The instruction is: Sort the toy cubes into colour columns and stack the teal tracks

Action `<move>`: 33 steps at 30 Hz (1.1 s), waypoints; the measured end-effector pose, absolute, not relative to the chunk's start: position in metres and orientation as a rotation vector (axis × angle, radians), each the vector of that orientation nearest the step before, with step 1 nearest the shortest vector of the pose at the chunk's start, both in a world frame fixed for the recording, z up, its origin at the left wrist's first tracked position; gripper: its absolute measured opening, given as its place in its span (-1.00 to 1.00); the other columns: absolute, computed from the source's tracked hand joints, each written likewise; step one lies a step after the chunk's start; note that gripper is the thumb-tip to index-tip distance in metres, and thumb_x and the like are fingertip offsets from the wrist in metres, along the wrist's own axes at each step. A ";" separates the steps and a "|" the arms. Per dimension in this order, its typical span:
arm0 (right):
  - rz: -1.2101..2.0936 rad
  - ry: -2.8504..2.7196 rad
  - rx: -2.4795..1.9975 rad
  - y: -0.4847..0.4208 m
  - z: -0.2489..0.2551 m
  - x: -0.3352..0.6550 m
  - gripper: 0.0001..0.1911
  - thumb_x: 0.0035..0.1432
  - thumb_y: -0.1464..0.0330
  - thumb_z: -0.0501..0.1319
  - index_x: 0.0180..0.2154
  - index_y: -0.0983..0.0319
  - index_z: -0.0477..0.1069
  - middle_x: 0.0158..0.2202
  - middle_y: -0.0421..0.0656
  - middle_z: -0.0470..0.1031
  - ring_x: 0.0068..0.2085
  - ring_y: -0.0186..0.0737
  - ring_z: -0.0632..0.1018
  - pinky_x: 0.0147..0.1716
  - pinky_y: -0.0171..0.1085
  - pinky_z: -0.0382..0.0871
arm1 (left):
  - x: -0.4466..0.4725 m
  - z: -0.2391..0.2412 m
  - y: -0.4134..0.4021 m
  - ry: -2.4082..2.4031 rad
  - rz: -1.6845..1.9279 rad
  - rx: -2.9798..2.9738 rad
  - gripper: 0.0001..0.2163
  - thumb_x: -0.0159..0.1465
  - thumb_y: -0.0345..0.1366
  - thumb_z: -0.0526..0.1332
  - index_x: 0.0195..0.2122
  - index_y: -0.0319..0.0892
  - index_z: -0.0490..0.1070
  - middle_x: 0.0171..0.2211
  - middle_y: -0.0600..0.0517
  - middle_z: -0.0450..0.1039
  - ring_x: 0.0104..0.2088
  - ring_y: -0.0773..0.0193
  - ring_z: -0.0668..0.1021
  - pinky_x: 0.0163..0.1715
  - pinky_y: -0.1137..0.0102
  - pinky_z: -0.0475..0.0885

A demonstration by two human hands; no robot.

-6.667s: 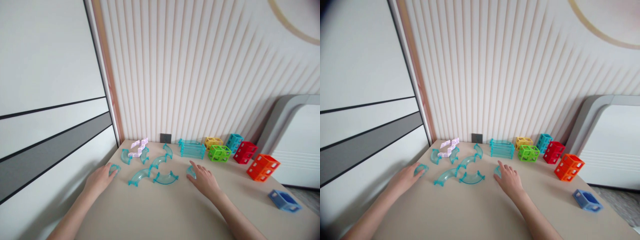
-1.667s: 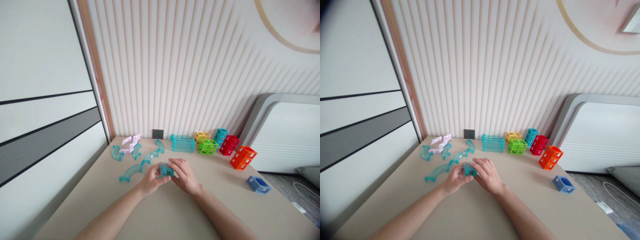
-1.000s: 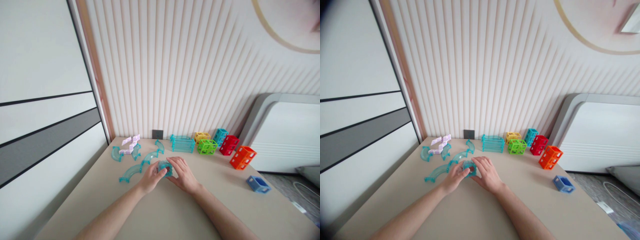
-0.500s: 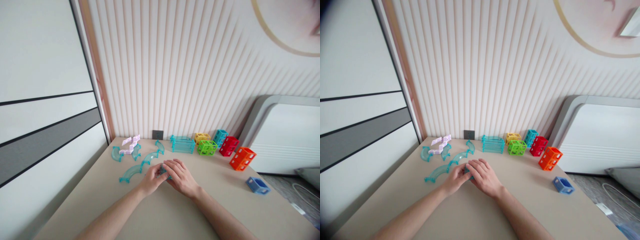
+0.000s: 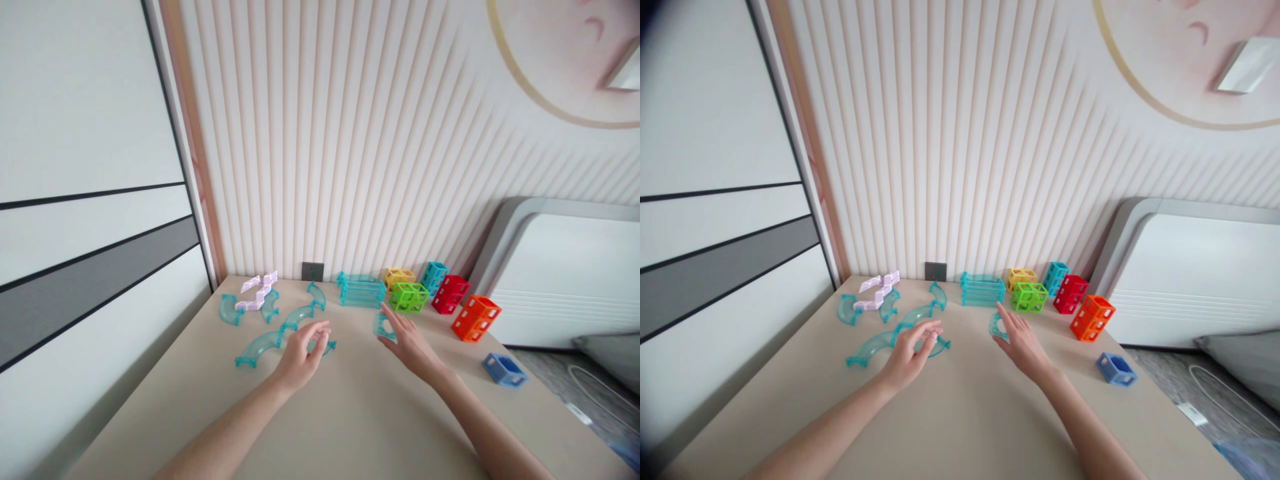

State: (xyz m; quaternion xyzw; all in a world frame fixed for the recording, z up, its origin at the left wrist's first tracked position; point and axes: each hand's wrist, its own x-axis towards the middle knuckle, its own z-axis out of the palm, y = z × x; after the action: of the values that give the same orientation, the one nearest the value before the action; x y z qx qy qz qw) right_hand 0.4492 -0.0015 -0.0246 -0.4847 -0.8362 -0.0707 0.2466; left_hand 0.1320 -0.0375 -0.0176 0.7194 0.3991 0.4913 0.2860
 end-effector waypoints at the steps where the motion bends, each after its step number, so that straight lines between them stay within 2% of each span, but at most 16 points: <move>1: -0.130 -2.268 -1.428 0.002 -0.030 0.472 -0.22 0.30 0.20 0.14 0.43 0.19 -0.14 0.16 0.13 0.46 0.13 0.15 0.52 0.07 0.11 0.43 | 0.133 -0.018 -0.038 1.081 1.318 1.945 -0.70 0.41 -0.13 0.08 0.02 -0.14 0.45 -0.13 -0.10 0.62 -0.13 0.16 0.65 -0.09 0.27 0.56; 6: 0.226 -2.215 -1.715 0.006 -0.042 0.551 -0.09 0.20 0.17 0.16 0.43 0.26 -0.21 0.27 0.15 0.33 0.25 0.15 0.40 0.19 0.11 0.29 | 0.136 -0.020 -0.042 1.068 1.290 2.034 -0.75 0.42 -0.18 0.07 -0.05 -0.15 0.47 -0.16 -0.07 0.62 -0.17 0.22 0.65 -0.13 0.36 0.56; 11: 0.396 -2.195 -1.712 0.002 -0.040 0.563 -0.03 0.14 0.15 0.19 0.44 0.24 -0.20 0.32 0.13 0.27 0.30 0.11 0.34 0.24 0.11 0.23 | 0.134 -0.020 -0.042 1.049 1.270 2.105 -0.77 0.42 -0.20 0.07 -0.11 -0.15 0.49 -0.27 -0.02 0.62 -0.24 0.25 0.64 -0.16 0.39 0.53; 14: 0.252 -2.162 -1.736 0.000 -0.039 0.554 -0.05 0.13 0.06 0.21 0.42 0.19 -0.11 0.34 0.11 0.23 0.31 0.14 0.31 0.23 0.13 0.23 | 0.133 -0.019 -0.041 1.056 1.282 2.115 -0.77 0.42 -0.21 0.07 -0.13 -0.15 0.49 -0.31 0.00 0.61 -0.28 0.27 0.63 -0.19 0.40 0.52; 16: 0.129 -2.121 -1.786 -0.002 -0.041 0.543 -0.17 0.21 0.01 0.14 0.39 0.21 0.01 0.34 0.13 0.21 0.30 0.15 0.33 0.22 0.11 0.26 | 0.133 -0.019 -0.040 1.053 1.291 2.125 -0.78 0.43 -0.22 0.07 -0.14 -0.15 0.48 -0.32 0.00 0.60 -0.30 0.28 0.62 -0.20 0.41 0.51; 19: -0.023 -2.086 -1.895 -0.004 -0.047 0.526 -0.36 0.29 0.05 0.05 0.28 0.23 0.25 0.29 0.15 0.27 0.23 0.18 0.41 0.18 0.09 0.31 | 0.133 -0.019 -0.041 1.040 1.306 2.180 -0.79 0.43 -0.25 0.06 -0.15 -0.15 0.48 -0.32 0.01 0.59 -0.29 0.28 0.62 -0.21 0.41 0.51; 21: -0.088 -2.106 -1.920 -0.004 -0.050 0.519 -0.44 0.31 0.12 0.03 0.22 0.26 0.33 0.21 0.15 0.37 0.18 0.17 0.45 0.16 0.08 0.33 | 0.131 -0.016 -0.041 1.036 1.319 2.272 -0.82 0.42 -0.29 0.07 -0.17 -0.14 0.47 -0.30 0.00 0.59 -0.26 0.27 0.61 -0.19 0.38 0.51; 25: -0.139 -2.197 -1.854 -0.002 -0.050 0.524 -0.47 0.31 0.20 -0.01 0.21 0.26 0.34 0.10 0.08 0.48 0.11 0.11 0.51 0.14 0.01 0.36 | 0.121 -0.006 -0.034 0.970 1.247 2.694 -0.86 0.40 -0.37 0.08 -0.16 -0.15 0.44 -0.29 -0.01 0.57 -0.22 0.20 0.59 -0.10 0.27 0.48; 29: -0.214 -2.264 -1.778 0.001 -0.047 0.538 -0.45 0.30 0.21 0.01 0.24 0.27 0.31 0.11 0.08 0.48 0.09 0.08 0.52 0.11 -0.01 0.38 | 0.096 -0.002 -0.021 0.825 1.015 3.206 -0.86 0.37 -0.41 0.09 -0.19 -0.18 0.45 -0.36 -0.04 0.53 -0.23 0.13 0.56 -0.18 0.23 0.48; 33: -0.394 -2.309 -1.784 0.003 -0.045 0.543 -0.48 0.25 0.23 0.05 0.21 0.20 0.36 0.09 0.06 0.51 0.07 0.11 0.53 0.04 0.04 0.40 | 0.065 -0.008 -0.008 1.045 0.988 3.227 -0.83 0.37 -0.44 0.07 -0.19 -0.19 0.46 -0.34 -0.05 0.51 -0.22 0.12 0.56 -0.16 0.20 0.47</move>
State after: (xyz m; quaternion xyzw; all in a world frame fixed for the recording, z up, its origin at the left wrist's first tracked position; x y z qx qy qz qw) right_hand 0.5431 0.0027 -0.0452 -0.6029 -0.7805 -0.1331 0.0984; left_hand 0.0654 -0.0083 -0.0081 0.8960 0.2902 0.2743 -0.1941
